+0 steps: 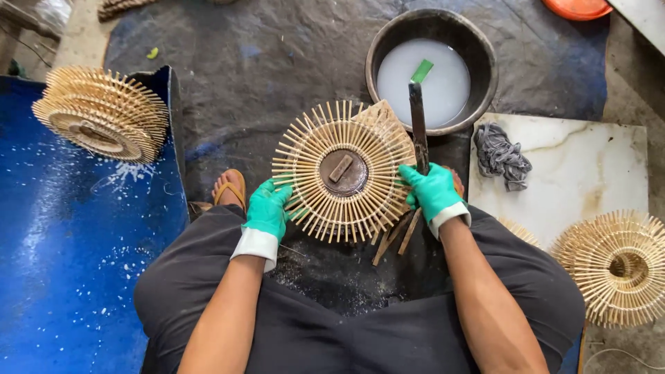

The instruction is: Aligning and shaping slats on a circular bamboo structure using a metal tool in a workshop.

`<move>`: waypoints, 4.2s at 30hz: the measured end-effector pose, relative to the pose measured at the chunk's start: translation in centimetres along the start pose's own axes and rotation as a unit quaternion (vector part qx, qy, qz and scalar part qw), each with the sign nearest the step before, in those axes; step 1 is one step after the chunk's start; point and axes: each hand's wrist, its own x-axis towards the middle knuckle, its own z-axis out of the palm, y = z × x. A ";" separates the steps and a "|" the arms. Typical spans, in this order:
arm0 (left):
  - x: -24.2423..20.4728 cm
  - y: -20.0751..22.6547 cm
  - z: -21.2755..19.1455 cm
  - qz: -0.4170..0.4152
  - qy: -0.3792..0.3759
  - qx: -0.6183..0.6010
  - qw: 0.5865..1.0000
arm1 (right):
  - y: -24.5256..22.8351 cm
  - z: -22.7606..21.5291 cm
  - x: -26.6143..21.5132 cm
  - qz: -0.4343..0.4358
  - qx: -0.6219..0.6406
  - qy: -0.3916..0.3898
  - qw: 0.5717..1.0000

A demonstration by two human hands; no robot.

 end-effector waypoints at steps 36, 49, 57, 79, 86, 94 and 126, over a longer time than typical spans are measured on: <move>-3.9 2.2 14.3 0.074 -0.057 0.733 0.674 | -1.1 -6.4 -13.9 -0.180 0.297 0.072 0.935; 0.8 -2.9 11.7 0.270 -0.008 0.730 0.628 | 7.0 -3.4 -13.8 -0.038 0.221 0.004 0.975; -1.3 -1.4 10.9 0.221 -0.019 0.669 0.710 | 1.3 -1.6 -8.1 -0.052 0.050 0.122 0.990; -1.1 -0.1 12.6 0.185 -0.055 0.748 0.635 | 7.9 3.4 -0.4 -0.209 -0.049 0.116 0.970; -2.7 1.2 15.1 0.148 -0.051 0.756 0.636 | 3.6 -0.6 -8.2 -0.035 0.162 0.080 0.983; -2.4 2.6 14.5 0.103 -0.094 0.773 0.619 | 5.3 -2.2 -15.8 0.024 0.160 -0.014 0.987; -3.3 4.2 14.8 0.161 -0.113 0.750 0.632 | 8.4 -0.5 -13.4 0.015 0.194 0.023 0.981</move>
